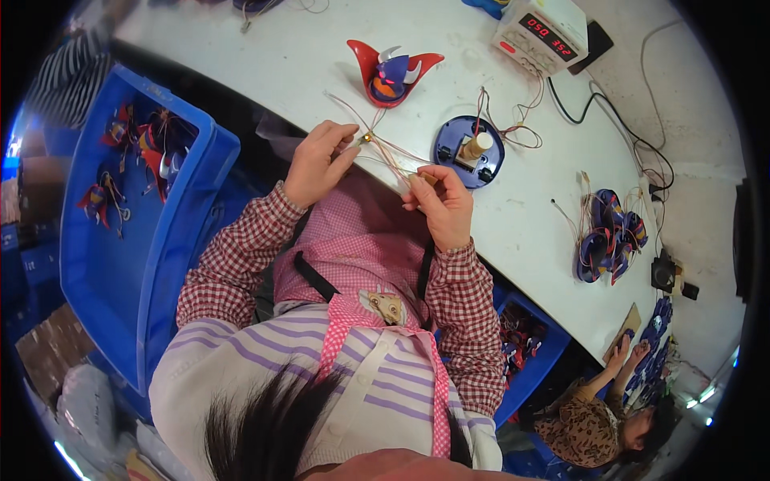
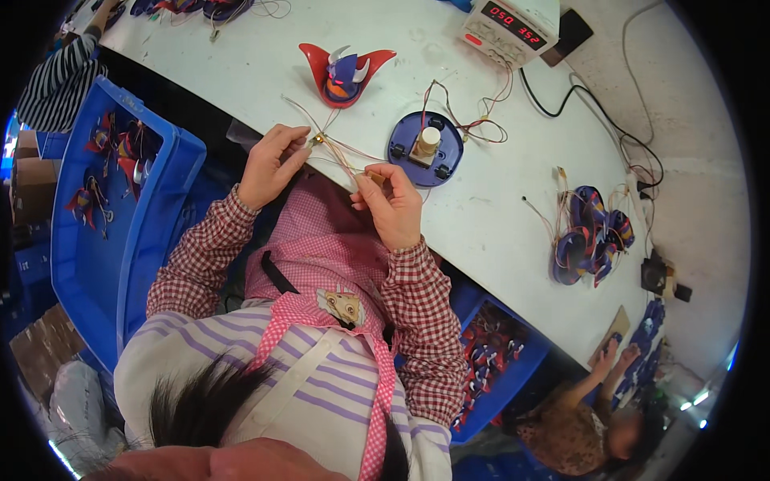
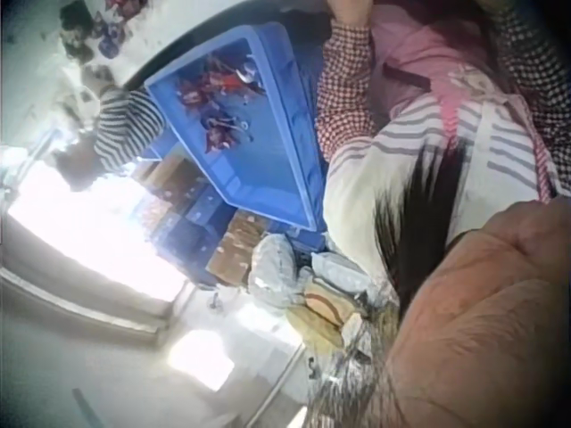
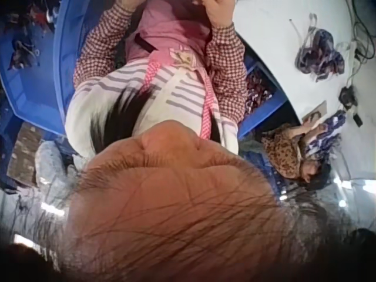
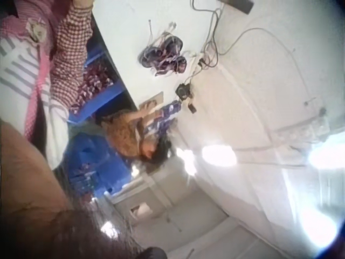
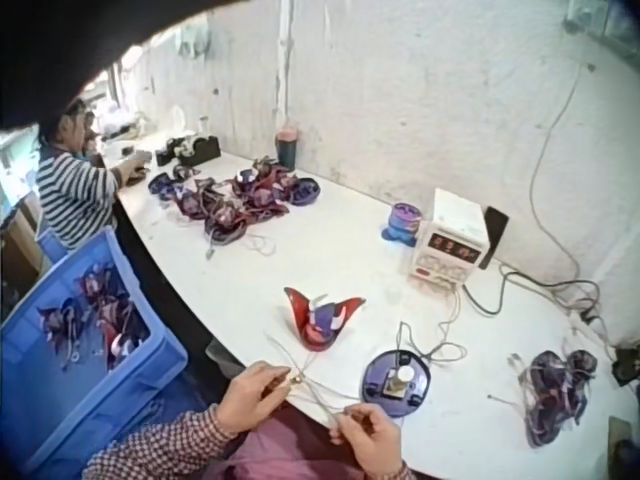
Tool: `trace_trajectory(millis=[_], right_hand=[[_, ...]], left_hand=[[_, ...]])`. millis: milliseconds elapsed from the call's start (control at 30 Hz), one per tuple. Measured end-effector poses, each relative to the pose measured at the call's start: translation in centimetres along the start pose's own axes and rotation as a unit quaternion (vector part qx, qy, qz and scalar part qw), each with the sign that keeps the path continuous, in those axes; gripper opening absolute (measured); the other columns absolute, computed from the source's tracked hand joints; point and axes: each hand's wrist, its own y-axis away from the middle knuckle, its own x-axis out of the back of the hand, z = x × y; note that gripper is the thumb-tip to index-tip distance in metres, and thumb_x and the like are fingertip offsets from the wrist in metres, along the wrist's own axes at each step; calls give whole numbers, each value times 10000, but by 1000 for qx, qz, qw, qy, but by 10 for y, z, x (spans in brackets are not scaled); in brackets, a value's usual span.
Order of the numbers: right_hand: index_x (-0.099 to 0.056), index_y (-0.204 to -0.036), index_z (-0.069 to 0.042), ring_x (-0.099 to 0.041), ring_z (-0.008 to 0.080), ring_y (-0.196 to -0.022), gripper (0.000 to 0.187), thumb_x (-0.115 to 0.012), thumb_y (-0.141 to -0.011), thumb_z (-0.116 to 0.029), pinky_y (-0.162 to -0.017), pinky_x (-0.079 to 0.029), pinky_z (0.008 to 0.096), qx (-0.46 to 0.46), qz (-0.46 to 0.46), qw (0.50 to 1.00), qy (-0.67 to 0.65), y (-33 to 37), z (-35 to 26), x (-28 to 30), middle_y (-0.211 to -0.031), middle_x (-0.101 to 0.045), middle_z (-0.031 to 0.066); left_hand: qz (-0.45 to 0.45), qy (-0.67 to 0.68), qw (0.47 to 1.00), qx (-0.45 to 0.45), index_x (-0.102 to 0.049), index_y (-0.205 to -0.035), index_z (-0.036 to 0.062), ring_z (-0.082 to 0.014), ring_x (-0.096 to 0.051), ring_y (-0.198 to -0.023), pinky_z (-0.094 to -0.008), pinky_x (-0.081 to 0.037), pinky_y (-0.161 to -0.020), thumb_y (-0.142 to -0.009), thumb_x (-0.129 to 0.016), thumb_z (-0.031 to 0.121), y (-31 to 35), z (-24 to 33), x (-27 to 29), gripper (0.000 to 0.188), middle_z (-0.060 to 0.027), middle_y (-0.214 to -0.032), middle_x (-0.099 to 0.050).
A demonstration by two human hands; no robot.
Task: Assembling small toy figures by connecting parts and wiring electronic components at a workbench.
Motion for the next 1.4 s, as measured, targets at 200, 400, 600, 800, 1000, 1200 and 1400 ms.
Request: trace_trajectory(millis=[200, 400, 600, 800, 1000, 1200, 1400], right_hand=[[-552, -1111, 33, -642, 132, -732, 232, -633, -938, -99, -634, -548, 243, 3, -3, 1000, 2, -2, 3, -1, -907, -636, 85], [-558, -1112, 35, -642, 137, -728, 226, -631, -939, -90, -631, -550, 244, -13, 11, 1000, -1, 0, 7, 1, -909, -639, 91], [-565, -1110, 26, -645, 141, -723, 221, -637, -934, -87, -622, -553, 248, -8, 23, 1000, 12, 1, 10, 0, -915, -641, 91], [-568, -1109, 21, -647, 144, -726, 225, -643, -932, -95, -622, -552, 252, -20, 26, 999, -5, 0, 8, 1, -922, -644, 92], [-565, -1105, 30, -651, 150, -727, 228, -645, -929, -92, -621, -552, 259, -23, 21, 1000, -2, -1, 8, 3, -909, -645, 94], [-562, -1105, 32, -653, 152, -719, 228, -644, -927, -82, -621, -552, 260, -25, 23, 999, -12, -1, 8, 3, -894, -651, 103], [-575, -1102, 33, -659, 160, -730, 217, -609, -956, -124, -631, -558, 264, -38, 23, 999, -28, -3, 4, 3, -916, -657, 114]], left_hand=[[71, -4, 997, 26, -616, -1130, -28, -146, -601, -828, -251, -495, -732, -871, -647, 38, 21, -4, 0, 270, -93, -973, -601], [132, 123, 964, 196, -571, -1191, -17, -138, -582, -950, -241, -470, -824, -862, -618, 10, 67, -42, -8, 334, -68, -1039, -579], [-66, 83, 983, 150, -481, -1297, -30, -222, -485, -1170, -316, -499, -865, -819, -685, 100, 82, -90, -35, 535, -137, -1259, -430], [-64, 144, 969, 189, -540, -1232, -28, -228, -598, -954, -304, -532, -783, -843, -659, 87, 82, -111, -72, 423, -130, -1097, -565], [-90, 244, 940, 219, -554, -1195, 8, -219, -660, -812, -307, -544, -743, -924, -571, 116, 90, -107, -77, 292, -129, -998, -656], [-63, 535, 746, 392, -531, -1080, 14, -200, -658, -875, -310, -546, -797, -947, -576, 112, 94, -64, -57, 172, -103, -984, -638], [-60, 527, 768, 358, -535, -1074, 15, -187, -650, -912, -315, -554, -812, -898, -635, 39, 96, -22, -31, 203, -96, -980, -636]])
